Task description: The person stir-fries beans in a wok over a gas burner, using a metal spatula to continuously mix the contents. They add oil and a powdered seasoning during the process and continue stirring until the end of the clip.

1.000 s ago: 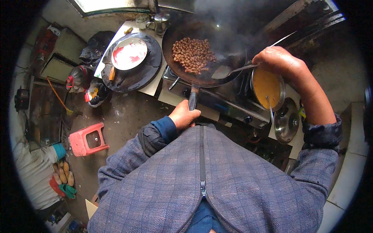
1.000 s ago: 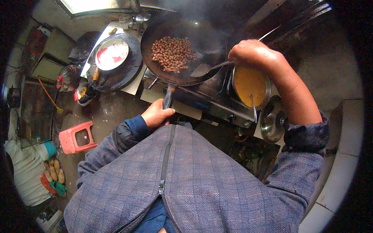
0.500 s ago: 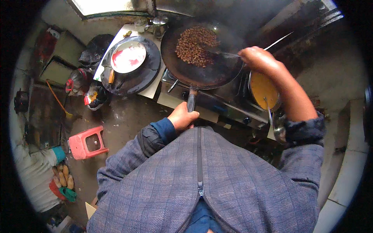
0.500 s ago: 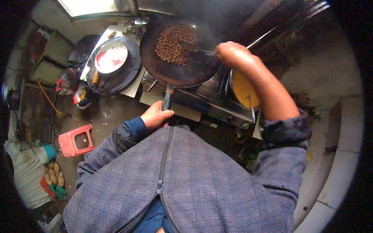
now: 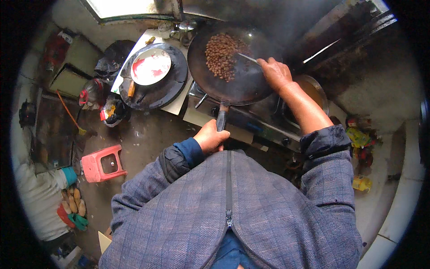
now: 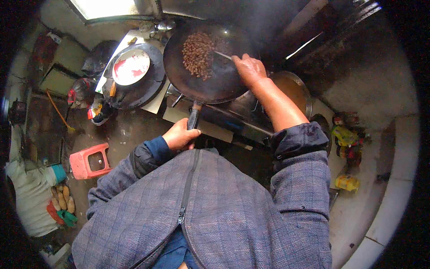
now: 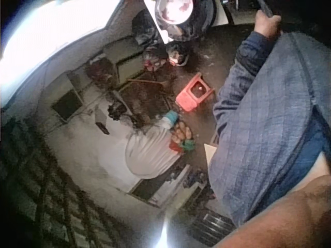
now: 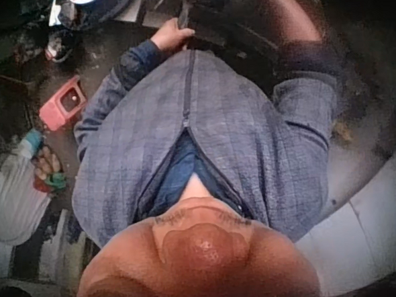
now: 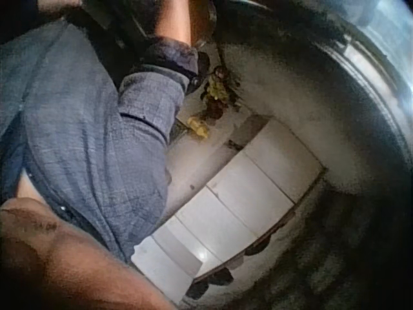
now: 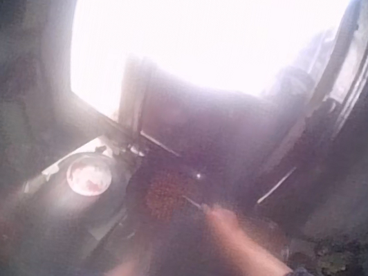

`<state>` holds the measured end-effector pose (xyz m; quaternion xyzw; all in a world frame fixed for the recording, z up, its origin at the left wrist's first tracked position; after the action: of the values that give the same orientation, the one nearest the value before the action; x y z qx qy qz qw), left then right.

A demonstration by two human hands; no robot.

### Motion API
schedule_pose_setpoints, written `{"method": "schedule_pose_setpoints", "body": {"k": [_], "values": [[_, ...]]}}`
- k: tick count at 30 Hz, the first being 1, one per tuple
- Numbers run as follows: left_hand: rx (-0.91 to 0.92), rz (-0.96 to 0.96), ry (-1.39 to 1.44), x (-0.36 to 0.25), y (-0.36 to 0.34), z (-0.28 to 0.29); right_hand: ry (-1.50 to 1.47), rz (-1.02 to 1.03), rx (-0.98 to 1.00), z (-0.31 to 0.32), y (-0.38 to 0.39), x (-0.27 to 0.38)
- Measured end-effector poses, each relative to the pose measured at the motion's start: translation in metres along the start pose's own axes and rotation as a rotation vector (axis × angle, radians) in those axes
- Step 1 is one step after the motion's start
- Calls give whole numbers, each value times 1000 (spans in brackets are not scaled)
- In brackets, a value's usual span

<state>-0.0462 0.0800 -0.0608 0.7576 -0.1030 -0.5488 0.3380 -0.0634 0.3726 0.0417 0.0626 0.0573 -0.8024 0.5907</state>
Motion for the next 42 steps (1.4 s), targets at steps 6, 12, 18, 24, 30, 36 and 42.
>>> {"method": "schedule_pose_setpoints", "body": {"k": [6, 12, 18, 24, 30, 36, 42], "values": [[21, 16, 52, 0, 1, -4, 198, 220, 60, 79, 21, 4], [11, 18, 52, 1, 1, -3, 60, 157, 592, 96, 50, 1], [0, 10, 31, 3, 1, -1, -99, 109, 321, 14, 10, 69], [5, 2, 13, 2, 0, 0, -398, -148, 221, 24, -8, -14], [14, -18, -17, 4, -4, 1, 75, -66, 521, 91, 51, -71], [-1, -6, 37, 6, -3, -1, 50, -167, 312, 16, 11, -55], [17, 8, 51, 5, 0, -1, 6, 74, 30, 6, -7, -4]]}}
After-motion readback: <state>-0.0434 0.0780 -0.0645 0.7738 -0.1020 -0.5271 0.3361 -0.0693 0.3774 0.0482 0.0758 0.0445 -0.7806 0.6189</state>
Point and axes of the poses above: each hand's wrist, its own y-axis away from the middle knuckle, its own z-axis out of the back of the hand, x = y × z, the point moved 10 cm from there along -y, towards the middle knuckle
